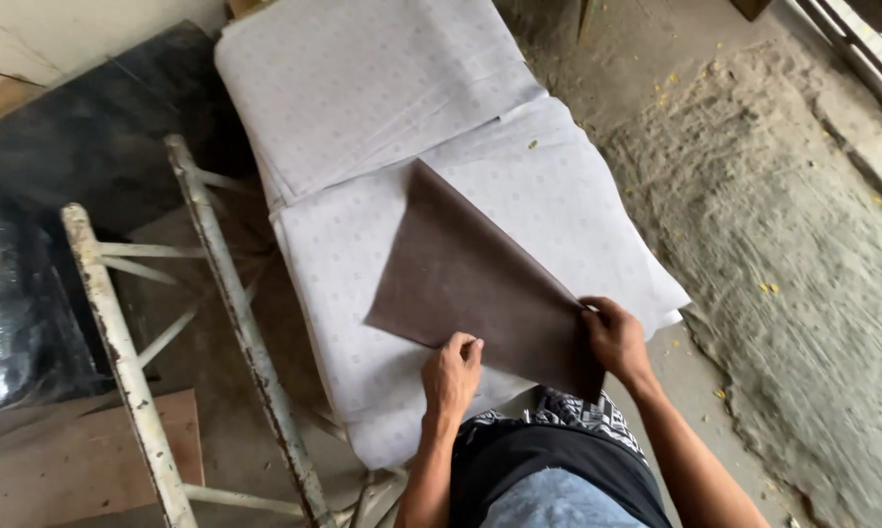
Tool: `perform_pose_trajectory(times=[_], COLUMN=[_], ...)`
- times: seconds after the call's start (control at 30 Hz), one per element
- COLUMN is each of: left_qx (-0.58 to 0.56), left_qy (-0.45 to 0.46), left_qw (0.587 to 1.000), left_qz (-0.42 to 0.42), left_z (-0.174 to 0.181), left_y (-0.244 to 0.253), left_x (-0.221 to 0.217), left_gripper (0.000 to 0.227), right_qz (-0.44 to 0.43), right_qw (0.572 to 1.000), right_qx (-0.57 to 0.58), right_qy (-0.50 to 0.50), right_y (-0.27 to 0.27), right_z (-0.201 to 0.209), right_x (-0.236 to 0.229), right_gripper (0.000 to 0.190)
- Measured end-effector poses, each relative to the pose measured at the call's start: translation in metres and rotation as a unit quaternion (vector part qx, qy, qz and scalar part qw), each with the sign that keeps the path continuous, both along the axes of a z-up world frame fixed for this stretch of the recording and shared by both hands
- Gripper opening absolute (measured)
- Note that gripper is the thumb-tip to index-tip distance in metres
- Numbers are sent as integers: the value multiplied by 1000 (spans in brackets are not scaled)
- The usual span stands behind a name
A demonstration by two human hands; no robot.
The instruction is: Folding and tucking fabric pieces on a work surface
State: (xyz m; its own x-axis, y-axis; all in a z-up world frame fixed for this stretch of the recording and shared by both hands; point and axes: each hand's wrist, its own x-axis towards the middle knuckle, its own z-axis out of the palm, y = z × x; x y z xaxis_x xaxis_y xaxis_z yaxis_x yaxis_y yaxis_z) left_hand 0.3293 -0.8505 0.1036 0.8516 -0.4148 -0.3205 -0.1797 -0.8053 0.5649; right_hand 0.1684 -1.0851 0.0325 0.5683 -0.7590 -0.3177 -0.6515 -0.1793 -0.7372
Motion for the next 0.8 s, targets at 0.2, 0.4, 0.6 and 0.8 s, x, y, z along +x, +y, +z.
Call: perform_pose_trajectory(times=[0.2, 0.4, 0.6, 0.8], left_qx=[8, -15, -34, -27], left_qy=[-398, 8, 25, 33], left_qw=[906, 942, 941, 945], left_qz=[143, 336, 336, 323], left_z=[-21, -65, -68, -60], left_y=[78, 157, 160, 159], left_x=[40, 81, 76, 78], left_gripper=[35, 95, 92, 96], right_qz=[69, 354, 361, 330], right_qw=[979, 829, 826, 833], right_qx=[-190, -432, -426, -443], right_qy=[-35, -16, -81, -39], right_y=[18, 61, 29, 60], right_z=[32, 27, 1, 25], right_x=[-21, -13, -10, 0], right_gripper=[54, 102, 48, 89])
